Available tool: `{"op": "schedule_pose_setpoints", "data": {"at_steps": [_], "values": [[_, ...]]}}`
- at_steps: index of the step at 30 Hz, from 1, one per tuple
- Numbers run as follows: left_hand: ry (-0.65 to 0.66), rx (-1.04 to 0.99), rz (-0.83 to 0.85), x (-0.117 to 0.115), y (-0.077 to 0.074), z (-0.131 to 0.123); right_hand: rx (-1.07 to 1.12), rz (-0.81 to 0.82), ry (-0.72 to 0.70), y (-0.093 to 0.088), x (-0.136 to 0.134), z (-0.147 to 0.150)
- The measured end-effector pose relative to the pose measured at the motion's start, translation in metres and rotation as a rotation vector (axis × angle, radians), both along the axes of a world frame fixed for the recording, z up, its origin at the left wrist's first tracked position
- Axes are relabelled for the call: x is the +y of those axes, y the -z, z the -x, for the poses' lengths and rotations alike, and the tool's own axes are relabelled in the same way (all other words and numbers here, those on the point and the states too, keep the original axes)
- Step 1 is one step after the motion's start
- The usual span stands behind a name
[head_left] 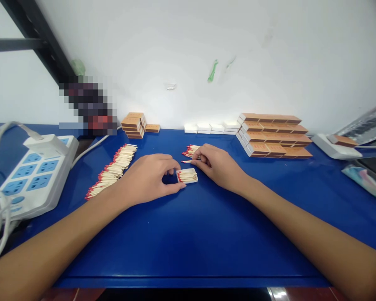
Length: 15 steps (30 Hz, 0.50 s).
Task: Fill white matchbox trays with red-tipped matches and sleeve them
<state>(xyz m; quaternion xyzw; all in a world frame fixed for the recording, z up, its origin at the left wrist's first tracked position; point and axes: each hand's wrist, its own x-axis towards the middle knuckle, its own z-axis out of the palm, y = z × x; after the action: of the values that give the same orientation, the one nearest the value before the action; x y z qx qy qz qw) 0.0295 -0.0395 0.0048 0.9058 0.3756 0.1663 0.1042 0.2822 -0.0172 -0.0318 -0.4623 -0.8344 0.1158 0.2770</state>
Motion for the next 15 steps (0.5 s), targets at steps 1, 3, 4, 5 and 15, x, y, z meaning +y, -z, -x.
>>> {"op": "schedule_pose_setpoints", "data": {"at_steps": [1, 3, 4, 5, 15], "values": [[0.001, 0.000, 0.001, -0.0001, 0.0000, 0.0000, 0.001, -0.005, -0.012, -0.0003, -0.0002, -0.0011], [0.004, 0.002, 0.001, -0.0001, 0.0002, 0.0001, -0.002, -0.012, -0.048, -0.0002, -0.0003, -0.0032], [0.004, 0.003, -0.001, -0.0001, 0.0004, 0.0001, -0.004, -0.014, -0.068, 0.0002, -0.0001, -0.0040], [0.004, 0.004, -0.003, 0.0000, 0.0005, 0.0001, -0.007, -0.015, -0.085, 0.0008, 0.0002, -0.0046], [0.016, 0.001, -0.006, 0.0011, -0.0005, -0.0002, -0.026, -0.007, -0.093, 0.0034, 0.0029, -0.0052]]}}
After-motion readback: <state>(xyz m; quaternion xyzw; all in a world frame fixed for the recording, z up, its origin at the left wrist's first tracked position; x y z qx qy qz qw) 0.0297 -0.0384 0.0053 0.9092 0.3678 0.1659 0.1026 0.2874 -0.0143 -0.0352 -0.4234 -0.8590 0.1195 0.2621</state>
